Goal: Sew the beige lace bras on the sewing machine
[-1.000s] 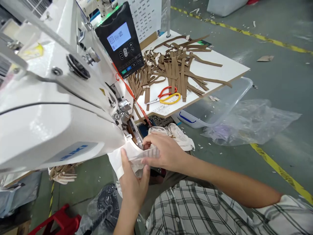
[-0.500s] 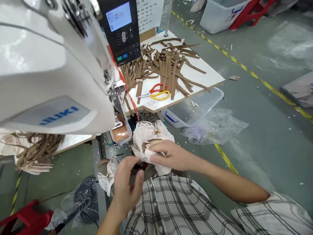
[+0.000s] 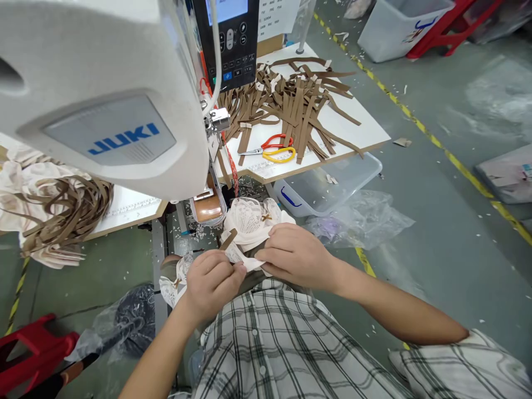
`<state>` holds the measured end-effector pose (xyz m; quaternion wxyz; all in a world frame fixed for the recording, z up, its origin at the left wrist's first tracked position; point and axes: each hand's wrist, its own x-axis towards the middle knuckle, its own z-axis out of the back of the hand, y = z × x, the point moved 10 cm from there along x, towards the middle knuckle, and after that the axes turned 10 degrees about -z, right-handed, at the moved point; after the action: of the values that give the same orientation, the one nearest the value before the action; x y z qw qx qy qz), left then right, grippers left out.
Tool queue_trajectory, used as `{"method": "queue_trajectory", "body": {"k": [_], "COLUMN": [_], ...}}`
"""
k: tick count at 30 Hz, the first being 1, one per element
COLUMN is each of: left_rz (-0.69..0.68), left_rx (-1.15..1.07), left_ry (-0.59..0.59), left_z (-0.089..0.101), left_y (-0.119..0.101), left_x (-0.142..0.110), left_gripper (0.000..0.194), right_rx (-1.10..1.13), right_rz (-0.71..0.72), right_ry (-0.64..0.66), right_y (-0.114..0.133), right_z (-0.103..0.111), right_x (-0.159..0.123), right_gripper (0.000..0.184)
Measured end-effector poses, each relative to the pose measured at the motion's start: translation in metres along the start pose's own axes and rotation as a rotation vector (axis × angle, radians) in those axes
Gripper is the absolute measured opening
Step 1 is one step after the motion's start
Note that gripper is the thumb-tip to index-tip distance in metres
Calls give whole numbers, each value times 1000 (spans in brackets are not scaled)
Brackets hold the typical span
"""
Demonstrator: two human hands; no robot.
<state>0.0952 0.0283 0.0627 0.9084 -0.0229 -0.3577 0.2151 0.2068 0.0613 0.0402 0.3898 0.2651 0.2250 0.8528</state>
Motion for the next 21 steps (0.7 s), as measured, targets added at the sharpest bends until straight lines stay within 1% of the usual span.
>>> {"method": "queue_trajectory", "body": {"k": [3, 6, 8, 12, 13, 14, 15, 16, 17, 18, 19, 20, 21], "left_rz": [-56, -67, -61, -48, -35, 8, 86, 193, 312, 426, 518, 566, 603], "left_rx": [80, 99, 102, 96, 85, 75, 68, 55, 33, -1, -52, -114, -164], "left_ry": [-36, -44, -47, -58, -52, -47, -55, -73, -94, -107, -106, -57, 19], "left_z": [6, 9, 10, 13, 12, 10, 8, 3, -4, -17, -35, -60, -87], "left_y": [-8, -11, -10, -5, -3, 0, 5, 11, 16, 18, 17, 13, 8], "left_x": [2, 8, 9, 6, 4, 1, -4, -12, -23, -37, -52, -66, -82], "left_gripper": [20, 20, 19, 21, 22, 23, 24, 28, 38, 55, 78, 98, 110], "right_rx": [31, -4, -19, 16, 33, 58, 101, 174, 289, 446, 636, 840, 1029], "right_rz": [-17, 25, 32, -27, -37, -54, -89, -156, -264, -412, -586, -757, -901], "right_ry": [3, -33, -40, -10, -2, 16, 45, 83, 112, 116, 92, 50, 20], "right_y": [0, 6, 7, 1, 0, -3, -7, -14, -24, -36, -48, -56, -59], "right_z": [-1, 0, 0, -2, -3, -5, -10, -17, -26, -36, -47, -59, -72], "right_x": [-1, -1, -1, 1, 1, 2, 2, 3, 3, 1, -4, -13, -23], "right_gripper": [19, 19, 19, 19, 19, 20, 20, 21, 22, 23, 25, 27, 29]}}
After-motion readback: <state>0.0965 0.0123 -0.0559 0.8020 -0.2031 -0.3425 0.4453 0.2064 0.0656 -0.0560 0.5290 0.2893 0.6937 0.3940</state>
